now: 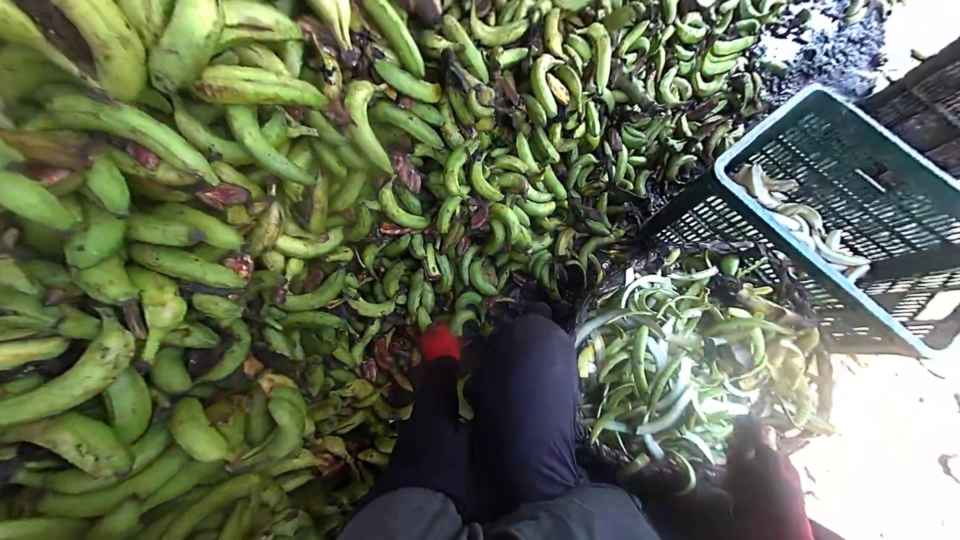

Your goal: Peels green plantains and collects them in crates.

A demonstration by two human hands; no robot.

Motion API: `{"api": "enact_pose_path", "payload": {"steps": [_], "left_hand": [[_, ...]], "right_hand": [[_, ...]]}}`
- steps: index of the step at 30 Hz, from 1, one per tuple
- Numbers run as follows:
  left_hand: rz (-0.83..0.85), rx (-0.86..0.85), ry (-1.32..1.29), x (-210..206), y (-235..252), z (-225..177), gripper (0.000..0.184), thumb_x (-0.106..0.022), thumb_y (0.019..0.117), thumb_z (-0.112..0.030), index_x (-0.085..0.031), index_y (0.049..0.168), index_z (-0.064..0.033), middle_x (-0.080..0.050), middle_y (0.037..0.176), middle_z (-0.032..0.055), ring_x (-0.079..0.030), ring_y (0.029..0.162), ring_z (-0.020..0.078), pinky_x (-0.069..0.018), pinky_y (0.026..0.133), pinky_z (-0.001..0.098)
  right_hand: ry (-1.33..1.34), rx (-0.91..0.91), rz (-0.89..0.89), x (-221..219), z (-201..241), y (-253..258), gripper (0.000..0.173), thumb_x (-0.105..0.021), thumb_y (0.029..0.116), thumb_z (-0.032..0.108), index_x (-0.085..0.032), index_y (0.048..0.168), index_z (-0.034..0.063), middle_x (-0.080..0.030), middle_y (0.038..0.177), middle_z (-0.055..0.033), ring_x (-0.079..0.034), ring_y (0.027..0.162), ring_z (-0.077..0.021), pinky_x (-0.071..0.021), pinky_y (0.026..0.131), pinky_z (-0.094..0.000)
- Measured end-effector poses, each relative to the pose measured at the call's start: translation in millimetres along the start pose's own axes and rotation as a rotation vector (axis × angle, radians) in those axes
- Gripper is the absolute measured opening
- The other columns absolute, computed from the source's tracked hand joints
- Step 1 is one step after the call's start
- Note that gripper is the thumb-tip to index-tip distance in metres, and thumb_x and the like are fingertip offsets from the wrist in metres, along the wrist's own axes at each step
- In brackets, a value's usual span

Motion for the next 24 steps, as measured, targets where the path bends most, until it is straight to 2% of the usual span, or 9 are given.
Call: {"api": "enact_pose_path", "payload": {"steps": [3, 6, 10, 13, 15, 18, 20, 22, 24], "left_hand": [[-0.064, -0.022, -0.096, 37.8, -24.4, -22.1, 0.063, -0.067, 0.0932, -0.046, -0.058, 0.14, -0.0048, -0.05, 0.147, 0.0271, -0.047, 0.137, 0.0444, -0.0375, 0.111, 0.0627], [-0.252, -0.213, -0.19, 82.6, -25.1, -40.6, 0.06, -0.069, 0.0911, -0.05, -0.066, 0.132, -0.007, -0.052, 0.146, 0.024, -0.049, 0.135, 0.0435, -0.039, 0.11, 0.0637], [-0.494, -0.53, -0.295, 166.5, -52.3, -73.9, 0.061, -0.073, 0.0881, -0.052, -0.068, 0.128, -0.0054, -0.052, 0.146, 0.0217, -0.048, 0.134, 0.0447, -0.0379, 0.109, 0.0668], [-0.678, -0.765, -0.428, 242.7, -114.3, -102.5, 0.059, -0.073, 0.0892, -0.053, -0.068, 0.127, -0.008, -0.054, 0.144, 0.0184, -0.05, 0.134, 0.0388, -0.0394, 0.111, 0.0605], [-0.807, -0.857, -0.544, 296.2, -165.8, -123.0, 0.058, -0.076, 0.0867, -0.052, -0.07, 0.123, -0.0084, -0.057, 0.141, 0.017, -0.051, 0.134, 0.0317, -0.0418, 0.112, 0.0499], [-1.026, -1.129, -0.794, 366.2, -238.1, -153.0, 0.053, -0.083, 0.0833, -0.04, -0.069, 0.119, -0.0036, -0.059, 0.133, 0.017, -0.056, 0.124, 0.0226, -0.0492, 0.103, 0.035], [-1.001, -1.464, -0.998, 395.6, -274.3, -183.6, 0.052, -0.078, 0.0874, -0.023, -0.057, 0.126, 0.0032, -0.056, 0.134, 0.0146, -0.054, 0.125, 0.0204, -0.0491, 0.104, 0.0348], [-0.75, -1.693, -1.136, 401.7, -301.7, -226.9, 0.055, -0.071, 0.0925, -0.018, -0.046, 0.136, 0.0046, -0.059, 0.132, 0.0077, -0.059, 0.119, 0.0149, -0.0523, 0.102, 0.0344], [-0.526, -1.726, -1.137, 377.0, -316.8, -269.6, 0.041, -0.07, 0.0946, -0.014, -0.056, 0.128, 0.0035, -0.067, 0.125, 0.0081, -0.064, 0.116, 0.0163, -0.054, 0.102, 0.0372]], "right_hand": [[0.087, -0.062, -0.004, 2.8, 8.4, -4.3, 0.052, -0.032, 0.1111, 0.044, -0.054, 0.136, 0.0045, -0.06, 0.092, -0.002, -0.054, 0.07, -0.0049, -0.0498, 0.065, -0.0278], [0.164, -0.034, -0.026, 7.6, 1.3, -5.7, 0.05, -0.036, 0.1097, 0.047, -0.059, 0.13, 0.0072, -0.059, 0.08, 0.0005, -0.052, 0.059, -0.0061, -0.0476, 0.054, -0.0284], [0.184, 0.018, 0.026, 9.5, -3.9, -5.9, 0.051, -0.03, 0.1121, 0.039, -0.057, 0.135, 0.0027, -0.063, 0.093, -0.0035, -0.057, 0.073, -0.0062, -0.0528, 0.069, -0.0286], [0.259, -0.012, 0.062, 7.7, -2.5, -6.1, 0.051, -0.033, 0.1112, 0.041, -0.057, 0.135, 0.0029, -0.064, 0.093, -0.0036, -0.058, 0.073, -0.0072, -0.0537, 0.069, -0.0301], [0.295, 0.012, 0.105, 5.9, 2.5, -7.8, 0.048, -0.032, 0.1118, 0.039, -0.058, 0.134, 0.0042, -0.062, 0.088, -0.0006, -0.057, 0.069, -0.0054, -0.0526, 0.066, -0.0274], [0.215, 0.061, 0.197, 2.1, 7.2, -9.6, 0.059, -0.02, 0.111, 0.046, -0.061, 0.127, 0.0058, -0.06, 0.082, -0.002, -0.057, 0.066, -0.0107, -0.0528, 0.062, -0.0336], [0.234, 0.077, 0.27, -2.1, 9.3, -11.7, 0.068, -0.019, 0.1078, 0.056, -0.06, 0.129, 0.0056, -0.06, 0.081, -0.0017, -0.057, 0.065, -0.0109, -0.0532, 0.061, -0.0342], [0.302, 0.109, 0.336, -9.8, 16.1, -15.7, 0.066, -0.039, 0.1005, 0.063, -0.057, 0.13, 0.0059, -0.058, 0.082, 0.0005, -0.056, 0.065, -0.0084, -0.0523, 0.061, -0.031], [0.279, 0.206, 0.392, -17.6, 33.2, -24.6, 0.075, -0.055, 0.0908, 0.072, -0.059, 0.128, 0.0071, -0.063, 0.089, -0.0001, -0.058, 0.073, -0.0076, -0.0531, 0.067, -0.0317]]}}
Point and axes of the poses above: each hand's wrist, its own y-axis towards the middle knuckle, its own x-axis out of the back of the hand, z = x × y, the point moved 4 cm from there along y, towards the middle knuckle
